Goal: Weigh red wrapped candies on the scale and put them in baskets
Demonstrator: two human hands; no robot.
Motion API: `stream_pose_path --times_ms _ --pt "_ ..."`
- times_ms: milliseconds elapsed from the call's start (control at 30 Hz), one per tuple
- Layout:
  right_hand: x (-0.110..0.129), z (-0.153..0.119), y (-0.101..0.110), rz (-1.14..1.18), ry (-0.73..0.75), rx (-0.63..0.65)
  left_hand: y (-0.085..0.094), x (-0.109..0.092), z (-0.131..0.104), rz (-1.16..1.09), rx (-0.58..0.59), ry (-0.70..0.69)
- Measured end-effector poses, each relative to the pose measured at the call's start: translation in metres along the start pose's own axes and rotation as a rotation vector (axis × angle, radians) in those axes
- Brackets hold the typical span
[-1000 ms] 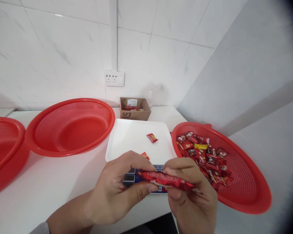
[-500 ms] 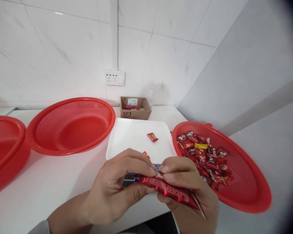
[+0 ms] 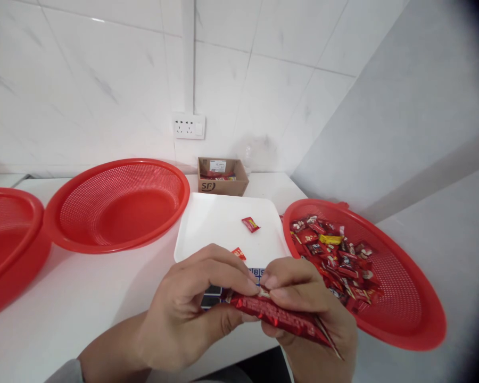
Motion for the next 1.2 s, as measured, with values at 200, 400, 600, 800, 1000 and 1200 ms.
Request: stream_pose_path --times_ms 200,400,600,800,1000,1200 --pt "-0.001 -0.001 -0.001 0.034 0.020 0.041 0.000 -0.001 0.000 0.000 0.002 -0.020" --pt "0.000 -0.002 0.001 0.012 0.012 0.026 0.000 0.000 0.000 -0.002 0.009 -0.022" --pt "-0.002 -0.002 0.002 -0.071 0.007 0.019 0.002 -0.004 0.000 0.059 0.003 -0.058" --pt "-0.011 -0.007 0.002 0.054 -0.129 0.041 0.005 -0.009 -0.001 0.150 0.002 -0.125" --pt "-0.009 -0.007 0.006 0.039 -0.172 -0.042 0.002 -0.003 -0.002 0.107 0.003 -0.050" --pt "-0.008 -0.008 0.008 -0.003 -0.163 -0.101 0.000 0.001 -0.002 0.015 -0.005 -0.009"
Point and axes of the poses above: each hand's wrist, its own z-axis towards the middle knuckle, its own y-axis out of the back of the hand, x = y × z, the point moved 6 cm from there along z, towards the middle knuckle, and after that the axes turned 8 degrees about -y, right-handed, at the moved point
